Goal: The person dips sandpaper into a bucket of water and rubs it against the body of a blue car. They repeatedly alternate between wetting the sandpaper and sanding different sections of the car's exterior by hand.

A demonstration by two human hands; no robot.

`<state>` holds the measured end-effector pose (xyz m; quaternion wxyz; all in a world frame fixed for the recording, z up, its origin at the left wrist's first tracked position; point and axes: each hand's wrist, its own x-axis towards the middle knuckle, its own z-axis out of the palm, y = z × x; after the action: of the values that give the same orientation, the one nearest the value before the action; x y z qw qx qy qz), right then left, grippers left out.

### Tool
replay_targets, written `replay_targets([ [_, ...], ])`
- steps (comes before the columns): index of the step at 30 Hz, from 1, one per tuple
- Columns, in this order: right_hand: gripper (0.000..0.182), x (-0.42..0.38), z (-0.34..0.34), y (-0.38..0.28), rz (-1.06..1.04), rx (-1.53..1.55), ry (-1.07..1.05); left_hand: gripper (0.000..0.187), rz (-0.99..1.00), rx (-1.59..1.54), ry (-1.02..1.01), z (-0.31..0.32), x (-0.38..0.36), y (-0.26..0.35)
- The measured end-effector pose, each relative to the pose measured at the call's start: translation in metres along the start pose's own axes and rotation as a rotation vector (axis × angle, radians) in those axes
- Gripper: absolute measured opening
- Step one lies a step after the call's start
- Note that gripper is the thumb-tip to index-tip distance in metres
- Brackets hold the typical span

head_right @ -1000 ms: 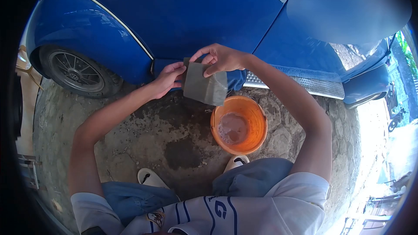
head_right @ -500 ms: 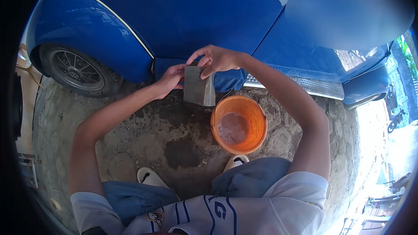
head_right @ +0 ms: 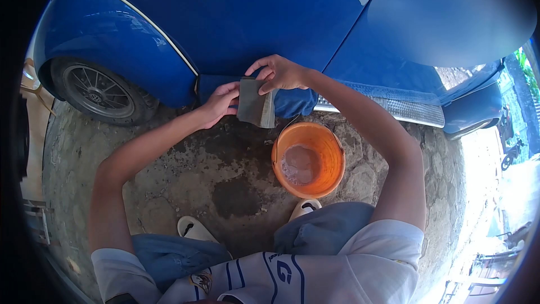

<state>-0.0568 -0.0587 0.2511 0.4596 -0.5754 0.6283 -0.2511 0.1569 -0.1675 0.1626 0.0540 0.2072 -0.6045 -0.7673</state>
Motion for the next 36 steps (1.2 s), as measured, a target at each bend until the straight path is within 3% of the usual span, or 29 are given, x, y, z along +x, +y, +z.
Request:
replay_targets([
  [5, 0.060, 0.000, -0.001, 0.003, -0.030, 0.118, -0.031, 0.038, 0.026, 0.036, 0.019, -0.004, 0.004, -0.007],
  [12, 0.057, 0.002, 0.001, 0.010, -0.033, 0.055, 0.038, 0.037, -0.001, -0.112, 0.008, 0.000, -0.001, -0.004],
  [16, 0.056, 0.004, 0.004, 0.015, -0.163, -0.113, 0.109, 0.038, -0.047, -0.160, 0.015, 0.001, -0.004, 0.004],
  [18, 0.056, 0.003, 0.007, 0.011, -0.228, -0.186, 0.153, 0.036, 0.020, 0.016, -0.001, 0.004, -0.007, 0.005],
  [21, 0.058, 0.000, 0.011, 0.009, -0.208, -0.265, 0.206, 0.036, 0.046, 0.074, -0.026, 0.001, -0.005, 0.004],
  [23, 0.059, 0.004, 0.014, 0.025, -0.329, -0.334, 0.314, 0.037, 0.073, 0.066, -0.022, -0.005, -0.004, 0.002],
  [30, 0.065, -0.019, 0.040, 0.017, -0.232, -0.476, 0.551, 0.034, 0.148, -0.003, 0.034, -0.006, -0.017, 0.020],
  [32, 0.066, -0.024, 0.049, 0.020, -0.204, -0.405, 0.650, 0.033, 0.163, -0.010, 0.029, -0.011, -0.018, 0.021],
  [36, 0.068, -0.032, 0.066, 0.012, -0.041, -0.110, 0.553, 0.033, 0.192, -0.001, 0.004, -0.013, -0.024, 0.023],
])
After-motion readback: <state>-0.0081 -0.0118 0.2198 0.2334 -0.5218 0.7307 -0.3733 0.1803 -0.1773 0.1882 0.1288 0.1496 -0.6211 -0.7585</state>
